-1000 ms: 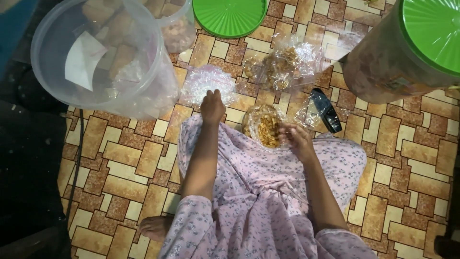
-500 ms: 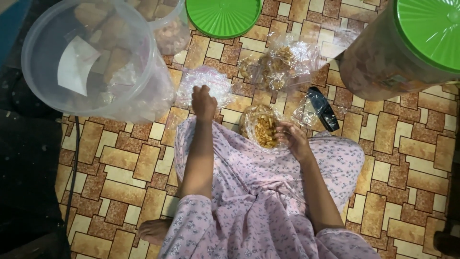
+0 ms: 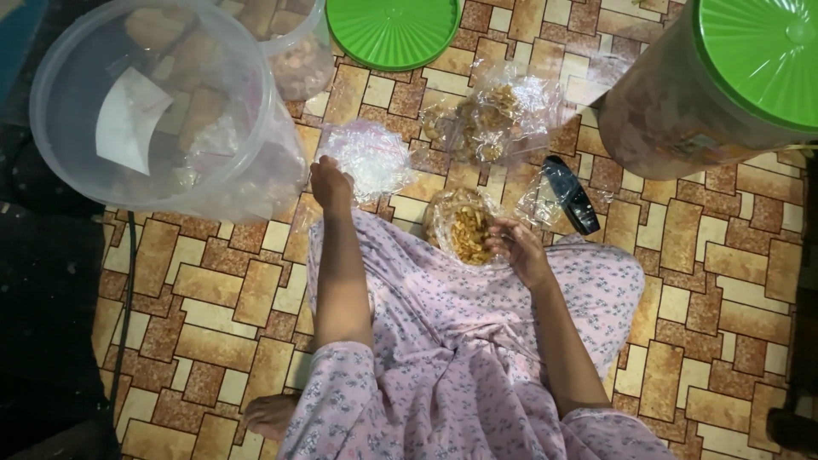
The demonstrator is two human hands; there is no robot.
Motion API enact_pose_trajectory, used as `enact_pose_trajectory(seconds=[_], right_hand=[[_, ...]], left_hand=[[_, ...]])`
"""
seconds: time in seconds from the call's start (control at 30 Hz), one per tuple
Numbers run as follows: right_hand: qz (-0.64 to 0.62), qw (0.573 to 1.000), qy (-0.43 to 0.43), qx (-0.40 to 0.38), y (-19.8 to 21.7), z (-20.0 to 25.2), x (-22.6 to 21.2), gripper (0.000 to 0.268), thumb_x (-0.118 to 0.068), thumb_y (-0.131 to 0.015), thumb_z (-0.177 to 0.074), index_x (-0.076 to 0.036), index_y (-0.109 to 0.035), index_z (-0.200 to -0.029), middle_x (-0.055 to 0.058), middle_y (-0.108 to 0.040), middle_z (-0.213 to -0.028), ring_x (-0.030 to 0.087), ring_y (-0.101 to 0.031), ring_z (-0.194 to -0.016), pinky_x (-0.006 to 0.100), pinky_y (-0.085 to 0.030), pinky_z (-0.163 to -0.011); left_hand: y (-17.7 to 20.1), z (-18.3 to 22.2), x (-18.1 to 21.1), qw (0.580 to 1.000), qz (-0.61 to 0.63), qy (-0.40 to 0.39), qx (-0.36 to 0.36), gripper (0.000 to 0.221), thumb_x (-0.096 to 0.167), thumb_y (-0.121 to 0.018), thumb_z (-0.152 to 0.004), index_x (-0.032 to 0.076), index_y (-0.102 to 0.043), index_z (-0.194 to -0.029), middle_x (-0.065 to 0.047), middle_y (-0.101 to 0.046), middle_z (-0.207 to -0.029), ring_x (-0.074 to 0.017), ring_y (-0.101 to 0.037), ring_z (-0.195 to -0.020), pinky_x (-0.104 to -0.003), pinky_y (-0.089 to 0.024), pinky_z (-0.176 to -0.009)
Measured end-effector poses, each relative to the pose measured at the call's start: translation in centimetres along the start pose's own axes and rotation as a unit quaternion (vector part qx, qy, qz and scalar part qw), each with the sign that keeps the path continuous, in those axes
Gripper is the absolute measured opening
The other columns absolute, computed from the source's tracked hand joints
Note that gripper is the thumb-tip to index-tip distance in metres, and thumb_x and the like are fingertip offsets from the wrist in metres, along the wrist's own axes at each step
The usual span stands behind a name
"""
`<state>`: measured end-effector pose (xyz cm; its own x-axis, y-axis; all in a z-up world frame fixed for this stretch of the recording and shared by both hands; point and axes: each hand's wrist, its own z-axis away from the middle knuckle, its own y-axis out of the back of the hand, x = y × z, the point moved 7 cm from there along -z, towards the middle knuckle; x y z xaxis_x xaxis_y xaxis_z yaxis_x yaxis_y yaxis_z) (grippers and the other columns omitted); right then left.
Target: A person sitting on the floor is manually packaging small food items into plastic bags.
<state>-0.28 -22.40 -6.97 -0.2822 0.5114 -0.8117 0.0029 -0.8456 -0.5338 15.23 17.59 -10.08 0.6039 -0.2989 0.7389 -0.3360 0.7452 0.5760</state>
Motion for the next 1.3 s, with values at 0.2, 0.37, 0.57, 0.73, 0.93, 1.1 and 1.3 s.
enact_pose_trajectory(seconds=[0.2,0.37,0.57,0.73,0.93,1.1,1.3], right_hand=[[0.002,1.0,0.0,-0.008,-0.2,0.1,-0.2,0.053,-0.037,-0.048,-0.088,-0.001,-0.045,-0.127,0.015,-0.06,-0.11,0.025,-0.065,-0.095,0.027,-0.055,-0.077],[0.012,1.0,0.001,-0.006,-0.1,0.1,-0.2,0.053,-0.038,-0.048,-0.088,-0.002,-0.045,-0.127,0.015,-0.059,-0.111,0.024,-0.064,-0.095,0.027,-0.055,-0.078],[0.02,1.0,0.003,-0.002,-0.3,0.3,-0.4,0.053,-0.039,-0.048,-0.088,-0.003,-0.046,-0.126,0.014,-0.059,-0.111,0.024,-0.064,-0.095,0.027,-0.055,-0.078],[0.022,1.0,0.004,-0.003,-0.4,0.2,-0.4,0.053,-0.04,-0.048,-0.088,-0.002,-0.046,-0.127,0.014,-0.059,-0.111,0.023,-0.064,-0.095,0.027,-0.055,-0.078],[0.027,1.0,0.003,0.002,-0.6,0.4,-0.5,0.053,-0.039,-0.048,-0.088,-0.002,-0.046,-0.126,0.014,-0.059,-0.11,0.023,-0.064,-0.095,0.027,-0.054,-0.078],[0.026,1.0,0.001,0.004,-0.3,0.3,-0.3,0.053,-0.038,-0.048,-0.088,-0.002,-0.046,-0.127,0.014,-0.06,-0.11,0.024,-0.064,-0.095,0.028,-0.054,-0.078],[0.024,1.0,0.003,0.005,-0.4,0.4,-0.3,0.051,-0.038,-0.048,-0.089,-0.002,-0.047,-0.126,0.014,-0.06,-0.109,0.024,-0.064,-0.095,0.028,-0.054,-0.078]], left_hand=[[0.3,1.2,2.5,0.973,-0.219,-0.056,-0.041,0.014,0.014,-0.058,-0.081,0.016,-0.062,-0.094,-0.007,-0.062,-0.094,-0.0297,-0.064,-0.095,-0.041,-0.054,-0.081],[0.7,1.7,3.3,0.973,-0.215,-0.082,-0.025,0.015,0.02,-0.054,-0.083,0.013,-0.064,-0.091,-0.011,-0.065,-0.088,-0.0305,-0.065,-0.09,-0.043,-0.055,-0.076],[2.6,6.3,7.7,0.959,-0.106,-0.262,0.022,0.015,0.015,-0.047,-0.081,0.007,-0.059,-0.079,-0.016,-0.06,-0.076,-0.0363,-0.064,-0.077,-0.047,-0.054,-0.065],[4.4,9.0,9.9,0.938,0.008,-0.344,0.044,0.005,0.014,-0.054,-0.077,0.009,-0.053,-0.075,-0.013,-0.062,-0.069,-0.0378,-0.064,-0.072,-0.051,-0.051,-0.059],[5.1,9.4,10.0,0.966,0.033,-0.257,0.005,0.01,0.022,-0.038,-0.088,0.013,-0.042,-0.09,-0.011,-0.067,-0.077,-0.0362,-0.066,-0.077,-0.053,-0.051,-0.074],[4.3,6.5,7.5,0.961,0.093,-0.249,0.082,0.009,0.02,-0.052,-0.079,0.022,-0.048,-0.087,-0.004,-0.068,-0.082,-0.0312,-0.067,-0.078,-0.044,-0.052,-0.07],[5.5,7.9,8.9,0.926,0.17,-0.322,0.096,0.005,0.018,-0.057,-0.077,0.016,-0.055,-0.08,-0.006,-0.069,-0.093,-0.03,-0.066,-0.08,-0.039,-0.051,-0.067]])
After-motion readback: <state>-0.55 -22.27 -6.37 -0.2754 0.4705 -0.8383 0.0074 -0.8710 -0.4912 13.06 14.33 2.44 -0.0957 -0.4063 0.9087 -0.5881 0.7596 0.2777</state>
